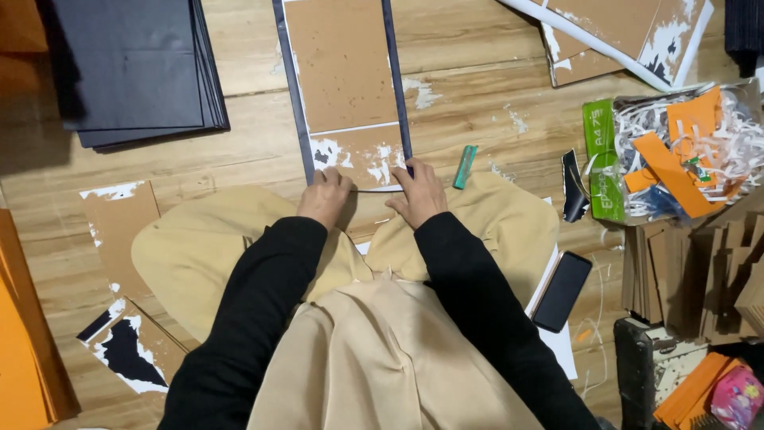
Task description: Applying adhesive to cover templates and attaching cardboard panels to assemble book or box covers.
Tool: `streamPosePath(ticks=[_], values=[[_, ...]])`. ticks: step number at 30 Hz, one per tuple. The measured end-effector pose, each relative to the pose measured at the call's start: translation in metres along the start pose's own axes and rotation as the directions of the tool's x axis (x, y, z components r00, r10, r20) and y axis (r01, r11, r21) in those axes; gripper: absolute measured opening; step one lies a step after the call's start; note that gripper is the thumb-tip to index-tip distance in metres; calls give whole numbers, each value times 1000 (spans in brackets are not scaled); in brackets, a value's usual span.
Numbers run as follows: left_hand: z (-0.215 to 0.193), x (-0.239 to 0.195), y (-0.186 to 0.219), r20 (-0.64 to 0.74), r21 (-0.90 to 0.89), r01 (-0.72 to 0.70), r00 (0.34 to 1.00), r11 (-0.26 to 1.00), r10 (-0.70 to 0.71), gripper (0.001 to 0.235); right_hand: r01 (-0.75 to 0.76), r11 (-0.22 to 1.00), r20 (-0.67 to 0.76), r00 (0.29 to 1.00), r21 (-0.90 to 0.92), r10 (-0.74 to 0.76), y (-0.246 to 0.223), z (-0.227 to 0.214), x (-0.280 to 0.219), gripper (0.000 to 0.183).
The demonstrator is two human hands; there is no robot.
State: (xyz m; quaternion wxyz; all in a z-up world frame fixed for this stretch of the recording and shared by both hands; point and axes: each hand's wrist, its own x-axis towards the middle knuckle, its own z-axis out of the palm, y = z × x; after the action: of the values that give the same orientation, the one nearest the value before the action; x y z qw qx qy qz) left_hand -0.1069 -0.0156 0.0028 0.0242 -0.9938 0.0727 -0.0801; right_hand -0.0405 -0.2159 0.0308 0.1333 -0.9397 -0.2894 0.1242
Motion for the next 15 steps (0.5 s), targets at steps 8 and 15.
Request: streamPosePath(ticks=[8, 15], values=[[-51, 25, -9, 319, -184, 223, 935, 957, -157, 21, -40, 999, 22, 999, -14, 40, 4, -8, 39, 35], [-51, 59, -17, 581, -220, 421, 781, 880, -228, 48, -134, 991, 248, 960, -12, 133, -3, -37, 67, 40]])
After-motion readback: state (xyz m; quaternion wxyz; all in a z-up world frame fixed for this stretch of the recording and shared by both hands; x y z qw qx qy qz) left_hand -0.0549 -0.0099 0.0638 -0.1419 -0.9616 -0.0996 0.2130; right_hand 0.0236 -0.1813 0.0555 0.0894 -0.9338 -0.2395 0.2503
